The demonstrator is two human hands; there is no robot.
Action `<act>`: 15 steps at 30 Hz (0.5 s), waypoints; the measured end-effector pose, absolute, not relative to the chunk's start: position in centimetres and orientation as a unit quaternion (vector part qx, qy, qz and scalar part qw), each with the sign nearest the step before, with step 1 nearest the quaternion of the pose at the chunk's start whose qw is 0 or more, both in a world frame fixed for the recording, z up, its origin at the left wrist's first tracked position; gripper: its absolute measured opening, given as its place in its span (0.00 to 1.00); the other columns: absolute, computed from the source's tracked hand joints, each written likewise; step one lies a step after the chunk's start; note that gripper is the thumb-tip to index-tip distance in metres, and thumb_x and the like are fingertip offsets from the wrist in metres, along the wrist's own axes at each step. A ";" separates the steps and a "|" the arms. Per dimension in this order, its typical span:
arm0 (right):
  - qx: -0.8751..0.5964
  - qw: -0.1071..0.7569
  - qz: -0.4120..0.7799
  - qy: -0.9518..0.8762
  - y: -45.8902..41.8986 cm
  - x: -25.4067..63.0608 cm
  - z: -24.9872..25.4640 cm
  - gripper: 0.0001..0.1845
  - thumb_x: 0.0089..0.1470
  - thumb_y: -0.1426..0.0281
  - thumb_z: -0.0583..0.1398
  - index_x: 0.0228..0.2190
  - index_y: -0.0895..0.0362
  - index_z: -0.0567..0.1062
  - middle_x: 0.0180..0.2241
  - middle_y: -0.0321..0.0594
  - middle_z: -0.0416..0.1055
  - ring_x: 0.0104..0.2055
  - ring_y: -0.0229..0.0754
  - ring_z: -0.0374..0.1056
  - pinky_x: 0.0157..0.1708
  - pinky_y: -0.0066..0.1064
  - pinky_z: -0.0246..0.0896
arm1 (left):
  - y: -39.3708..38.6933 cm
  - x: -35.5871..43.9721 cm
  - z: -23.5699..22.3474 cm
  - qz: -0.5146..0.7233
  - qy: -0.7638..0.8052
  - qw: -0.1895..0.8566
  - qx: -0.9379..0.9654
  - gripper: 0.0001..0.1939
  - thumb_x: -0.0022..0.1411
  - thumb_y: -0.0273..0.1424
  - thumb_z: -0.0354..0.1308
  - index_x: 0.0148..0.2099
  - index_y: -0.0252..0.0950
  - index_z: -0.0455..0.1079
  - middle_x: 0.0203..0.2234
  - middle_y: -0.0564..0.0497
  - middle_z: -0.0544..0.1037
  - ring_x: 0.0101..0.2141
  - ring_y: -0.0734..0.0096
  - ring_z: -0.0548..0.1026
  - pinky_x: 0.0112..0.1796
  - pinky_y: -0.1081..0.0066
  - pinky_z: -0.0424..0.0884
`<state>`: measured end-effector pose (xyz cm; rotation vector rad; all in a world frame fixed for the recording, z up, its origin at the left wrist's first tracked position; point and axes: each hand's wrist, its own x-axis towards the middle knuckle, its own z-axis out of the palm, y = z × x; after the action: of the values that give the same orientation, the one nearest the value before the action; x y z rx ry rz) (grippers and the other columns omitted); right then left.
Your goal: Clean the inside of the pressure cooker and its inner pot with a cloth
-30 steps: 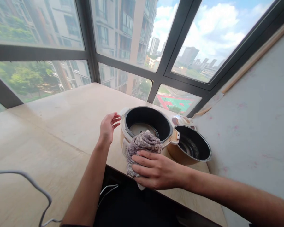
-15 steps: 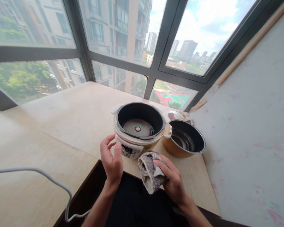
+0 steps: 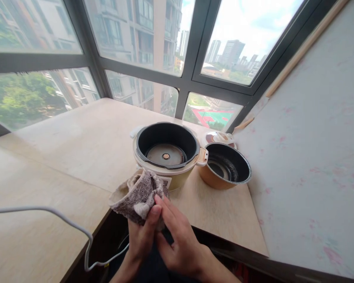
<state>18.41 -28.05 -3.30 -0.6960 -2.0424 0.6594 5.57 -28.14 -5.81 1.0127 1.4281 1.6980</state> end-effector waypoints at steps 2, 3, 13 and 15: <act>-0.249 0.397 0.324 -0.822 -27.7 19.2 -2.8 0.50 0.58 0.77 0.59 0.72 0.49 0.40 0.71 0.48 0.52 0.70 0.52 0.55 0.65 0.46 0.61 | -26.9 5.0 -5.0 0.672 0.584 0.312 0.331 0.23 0.54 0.46 0.69 0.45 0.34 0.79 0.40 0.42 0.83 0.43 0.52 0.82 0.48 0.58 0.79; -0.241 0.387 0.359 -0.815 -27.4 19.6 -2.6 0.50 0.59 0.76 0.60 0.72 0.47 0.39 0.70 0.47 0.53 0.69 0.51 0.57 0.63 0.45 0.64 | -26.3 4.8 -4.9 0.680 0.597 0.293 0.309 0.24 0.54 0.46 0.69 0.46 0.34 0.78 0.41 0.42 0.83 0.45 0.52 0.81 0.50 0.57 0.77; -0.434 0.592 0.242 -0.635 -21.8 26.0 0.4 0.26 0.62 0.71 0.61 0.60 0.48 0.67 0.54 0.46 0.74 0.55 0.47 0.73 0.52 0.43 0.72 | -21.9 4.5 -8.0 0.760 0.590 0.076 0.261 0.30 0.60 0.40 0.67 0.61 0.33 0.68 0.60 0.37 0.72 0.62 0.55 0.69 0.64 0.58 0.60; -0.476 0.591 0.189 -0.624 -19.7 27.5 0.3 0.27 0.60 0.67 0.63 0.60 0.50 0.67 0.57 0.48 0.72 0.59 0.49 0.69 0.55 0.46 0.69 | -20.5 3.3 -7.9 0.767 0.591 0.083 0.235 0.32 0.59 0.41 0.68 0.61 0.34 0.66 0.59 0.38 0.73 0.60 0.56 0.71 0.63 0.59 0.63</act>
<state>27.47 -19.74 0.28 -1.1076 -1.4512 0.4403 3.32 -20.55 -7.88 0.7012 1.7653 2.2891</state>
